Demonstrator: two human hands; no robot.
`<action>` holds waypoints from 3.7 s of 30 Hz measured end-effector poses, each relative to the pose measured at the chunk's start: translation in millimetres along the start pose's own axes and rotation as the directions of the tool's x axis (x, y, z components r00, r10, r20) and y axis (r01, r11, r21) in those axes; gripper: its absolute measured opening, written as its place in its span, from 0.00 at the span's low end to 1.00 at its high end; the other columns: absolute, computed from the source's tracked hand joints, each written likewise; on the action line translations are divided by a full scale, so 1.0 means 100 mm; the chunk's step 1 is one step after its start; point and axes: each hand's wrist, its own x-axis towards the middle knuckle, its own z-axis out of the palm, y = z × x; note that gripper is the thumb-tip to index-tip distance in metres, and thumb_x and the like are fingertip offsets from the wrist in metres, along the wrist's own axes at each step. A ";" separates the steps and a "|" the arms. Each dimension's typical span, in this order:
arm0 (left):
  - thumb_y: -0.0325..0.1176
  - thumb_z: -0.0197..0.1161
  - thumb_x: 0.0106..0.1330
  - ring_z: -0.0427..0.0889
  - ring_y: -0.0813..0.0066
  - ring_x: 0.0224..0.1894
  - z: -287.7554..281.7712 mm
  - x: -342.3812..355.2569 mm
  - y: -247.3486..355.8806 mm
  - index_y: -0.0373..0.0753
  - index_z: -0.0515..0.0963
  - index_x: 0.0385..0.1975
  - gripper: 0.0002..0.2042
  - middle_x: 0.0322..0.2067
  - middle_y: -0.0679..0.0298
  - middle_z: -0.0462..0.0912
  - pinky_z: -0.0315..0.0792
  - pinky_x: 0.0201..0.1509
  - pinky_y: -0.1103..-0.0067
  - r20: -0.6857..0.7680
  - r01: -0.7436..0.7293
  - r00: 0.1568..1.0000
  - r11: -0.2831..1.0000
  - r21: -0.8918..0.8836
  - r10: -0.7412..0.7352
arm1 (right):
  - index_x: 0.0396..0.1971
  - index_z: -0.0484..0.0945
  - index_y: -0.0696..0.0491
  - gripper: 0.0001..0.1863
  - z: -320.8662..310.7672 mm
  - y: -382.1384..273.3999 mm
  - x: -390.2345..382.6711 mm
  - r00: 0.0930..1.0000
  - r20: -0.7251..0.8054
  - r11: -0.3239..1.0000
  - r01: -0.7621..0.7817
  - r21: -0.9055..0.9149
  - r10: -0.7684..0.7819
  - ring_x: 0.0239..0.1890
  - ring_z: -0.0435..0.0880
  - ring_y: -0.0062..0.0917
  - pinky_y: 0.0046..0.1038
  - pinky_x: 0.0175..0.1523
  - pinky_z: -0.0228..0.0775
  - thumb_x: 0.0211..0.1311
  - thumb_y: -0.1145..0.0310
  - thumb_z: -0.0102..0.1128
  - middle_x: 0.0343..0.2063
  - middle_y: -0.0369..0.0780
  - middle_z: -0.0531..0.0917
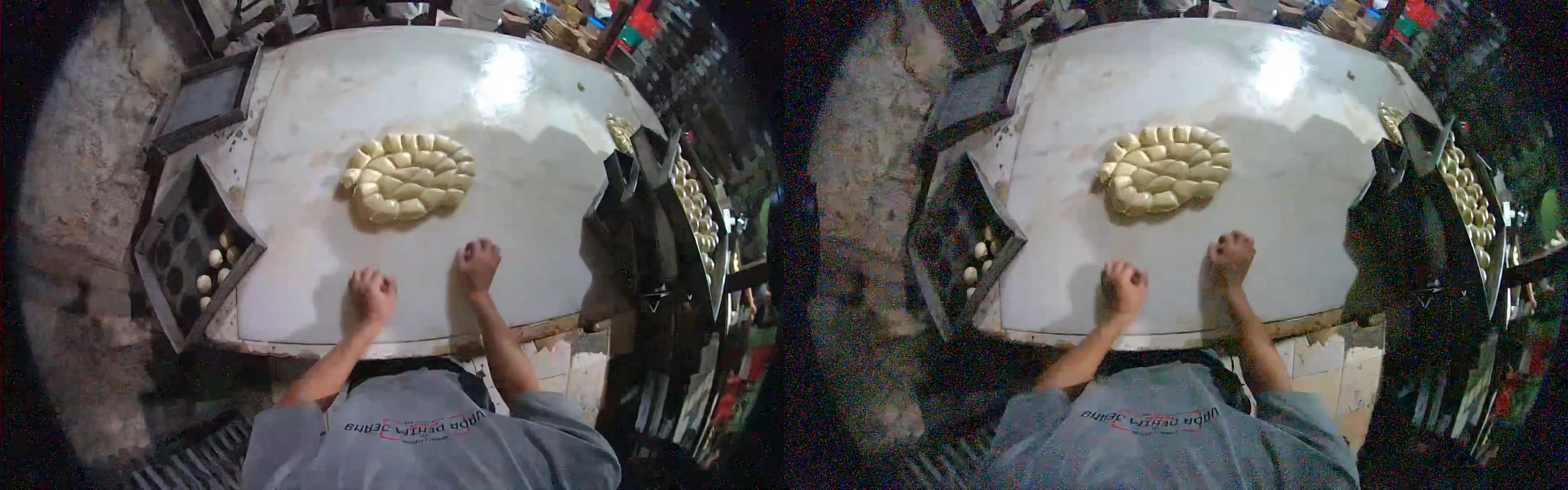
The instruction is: Rolling dough into small balls and placing them into baking trays.
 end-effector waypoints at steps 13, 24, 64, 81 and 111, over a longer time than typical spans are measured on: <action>0.32 0.64 0.49 0.76 0.53 0.37 0.53 0.87 -0.46 0.39 0.76 0.23 0.06 0.29 0.55 0.78 0.71 0.41 0.63 -0.327 0.277 0.903 0.959 -0.057 -0.280 | 0.29 0.78 0.54 0.11 0.38 0.73 0.67 0.987 -0.044 0.988 -0.155 -0.017 0.154 0.43 0.71 0.39 0.39 0.52 0.62 0.52 0.61 0.59 0.34 0.42 0.77; 0.27 0.60 0.52 0.70 0.51 0.35 -0.26 0.09 -1.42 0.38 0.71 0.21 0.04 0.25 0.56 0.71 0.65 0.41 0.60 -0.715 0.308 0.683 0.946 0.097 -0.149 | 0.37 0.76 0.52 0.12 -0.19 1.47 0.47 0.997 -0.074 0.979 -0.049 -0.196 0.035 0.45 0.72 0.39 0.40 0.53 0.61 0.57 0.62 0.54 0.38 0.44 0.78; 0.40 0.67 0.60 0.78 0.71 0.47 -2.80 -1.46 -3.30 0.33 0.73 0.50 0.22 0.45 0.57 0.79 0.71 0.53 0.77 0.123 0.027 0.956 0.338 -0.941 0.266 | 0.42 0.77 0.55 0.17 1.29 -5.76 -0.58 0.810 0.099 0.784 0.518 0.342 -0.578 0.46 0.73 0.42 0.39 0.53 0.65 0.53 0.65 0.67 0.39 0.45 0.77; 0.42 0.65 0.58 0.76 0.52 0.44 -0.36 1.22 -1.72 0.44 0.80 0.41 0.14 0.49 0.58 0.75 0.65 0.57 0.62 -0.053 -0.106 0.994 0.925 -0.366 0.093 | 0.39 0.75 0.52 0.18 0.34 -0.89 -0.58 0.934 -0.112 0.901 -0.356 -0.248 0.339 0.49 0.69 0.39 0.43 0.56 0.58 0.59 0.53 0.56 0.42 0.42 0.74; 0.29 0.59 0.65 0.79 0.75 0.30 -0.30 -0.51 -1.21 0.34 0.74 0.30 0.05 0.29 0.61 0.78 0.75 0.35 0.78 -0.278 -0.216 0.961 0.592 -0.776 -0.013 | 0.38 0.81 0.54 0.12 0.03 -1.56 -0.81 0.532 0.729 0.787 -0.175 0.592 -0.430 0.35 0.82 0.32 0.32 0.44 0.72 0.64 0.62 0.55 0.35 0.45 0.84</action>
